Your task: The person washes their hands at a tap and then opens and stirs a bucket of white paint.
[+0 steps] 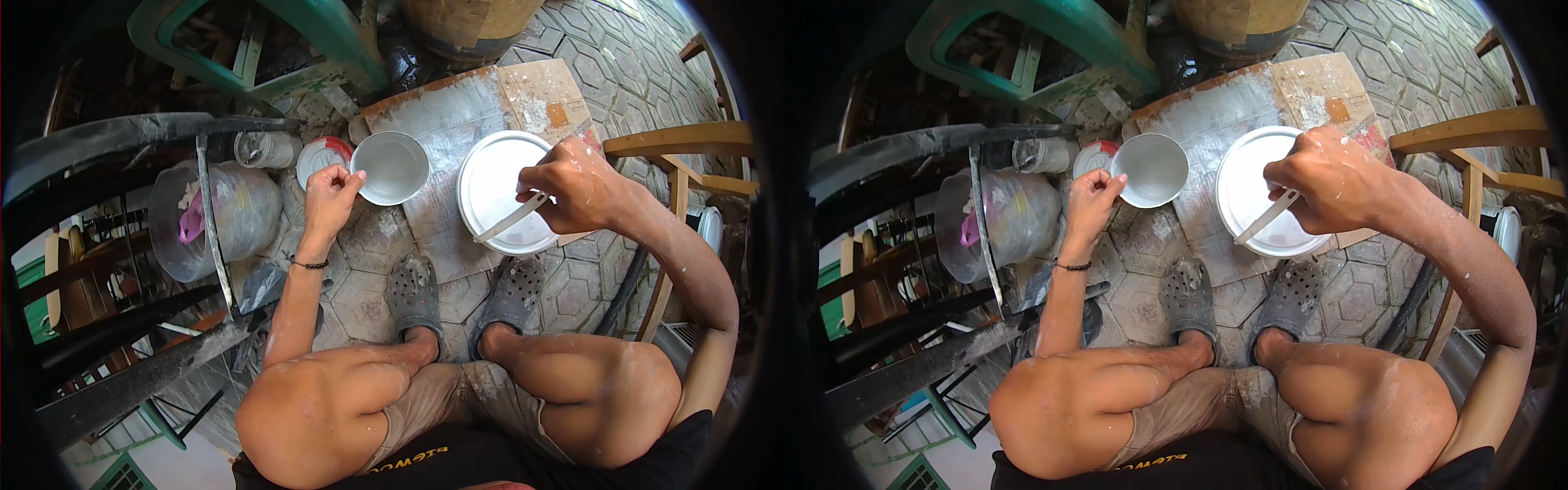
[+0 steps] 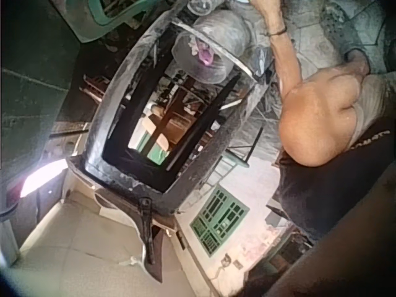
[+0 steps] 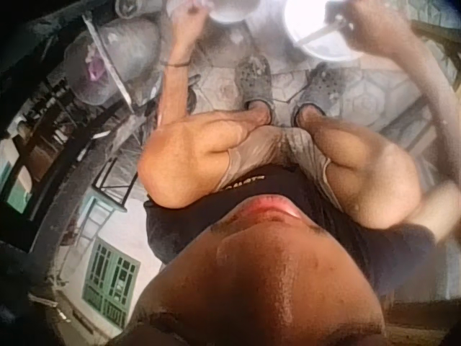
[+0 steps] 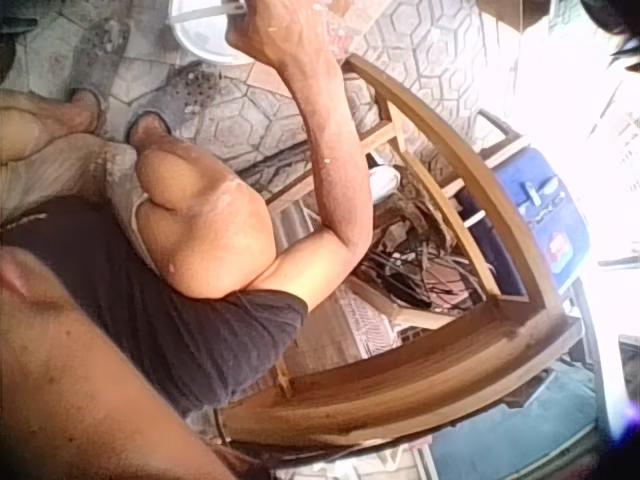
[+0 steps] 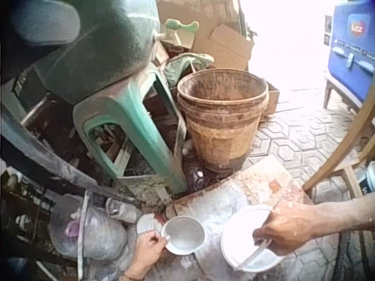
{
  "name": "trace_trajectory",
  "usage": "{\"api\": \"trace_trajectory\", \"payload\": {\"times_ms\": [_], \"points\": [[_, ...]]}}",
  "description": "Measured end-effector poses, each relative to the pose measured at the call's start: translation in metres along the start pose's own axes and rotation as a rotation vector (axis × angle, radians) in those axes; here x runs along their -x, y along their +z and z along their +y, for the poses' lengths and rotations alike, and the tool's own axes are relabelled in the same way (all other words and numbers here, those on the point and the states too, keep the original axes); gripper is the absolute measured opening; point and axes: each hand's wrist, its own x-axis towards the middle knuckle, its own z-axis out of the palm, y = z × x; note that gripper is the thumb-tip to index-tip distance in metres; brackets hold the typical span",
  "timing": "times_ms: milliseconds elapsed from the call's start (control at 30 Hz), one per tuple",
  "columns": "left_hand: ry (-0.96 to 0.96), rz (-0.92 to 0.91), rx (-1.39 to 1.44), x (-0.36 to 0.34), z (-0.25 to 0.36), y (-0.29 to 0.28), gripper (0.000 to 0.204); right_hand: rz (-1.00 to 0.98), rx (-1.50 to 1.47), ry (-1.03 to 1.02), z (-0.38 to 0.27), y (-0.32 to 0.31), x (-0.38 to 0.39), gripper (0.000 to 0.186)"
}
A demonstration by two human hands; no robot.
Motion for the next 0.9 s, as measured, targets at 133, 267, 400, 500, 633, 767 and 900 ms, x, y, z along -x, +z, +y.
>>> {"api": "trace_trajectory", "payload": {"times_ms": [133, 267, 400, 500, 633, 767, 900], "points": [[-0.082, 0.082, 0.062, 0.042, 0.001, -0.010, 0.029, -0.002, -0.017, -0.015, 0.002, 0.002, -0.010, 0.021], [-0.233, 0.124, 0.200, 0.078, -0.017, -0.026, 0.028, -0.007, -0.023, -0.103, -0.005, 0.003, -0.025, 0.018], [-0.310, 0.131, 0.278, 0.106, -0.047, -0.036, 0.026, 0.021, -0.034, -0.202, -0.014, 0.000, -0.040, 0.012], [-0.360, 0.181, 0.305, 0.124, -0.067, -0.037, 0.027, 0.066, -0.098, -0.245, -0.012, 0.003, -0.055, 0.011], [-0.342, 0.218, 0.246, 0.138, -0.085, -0.033, 0.030, 0.074, -0.045, -0.289, -0.005, 0.010, -0.071, 0.011], [-0.291, 0.224, 0.016, 0.145, -0.083, -0.029, 0.036, -0.112, 0.194, -0.101, -0.014, -0.011, -0.073, 0.018], [-0.106, 0.254, -0.352, 0.147, -0.046, -0.043, 0.037, -0.193, 0.189, -0.109, -0.016, -0.020, -0.075, 0.041]]}}
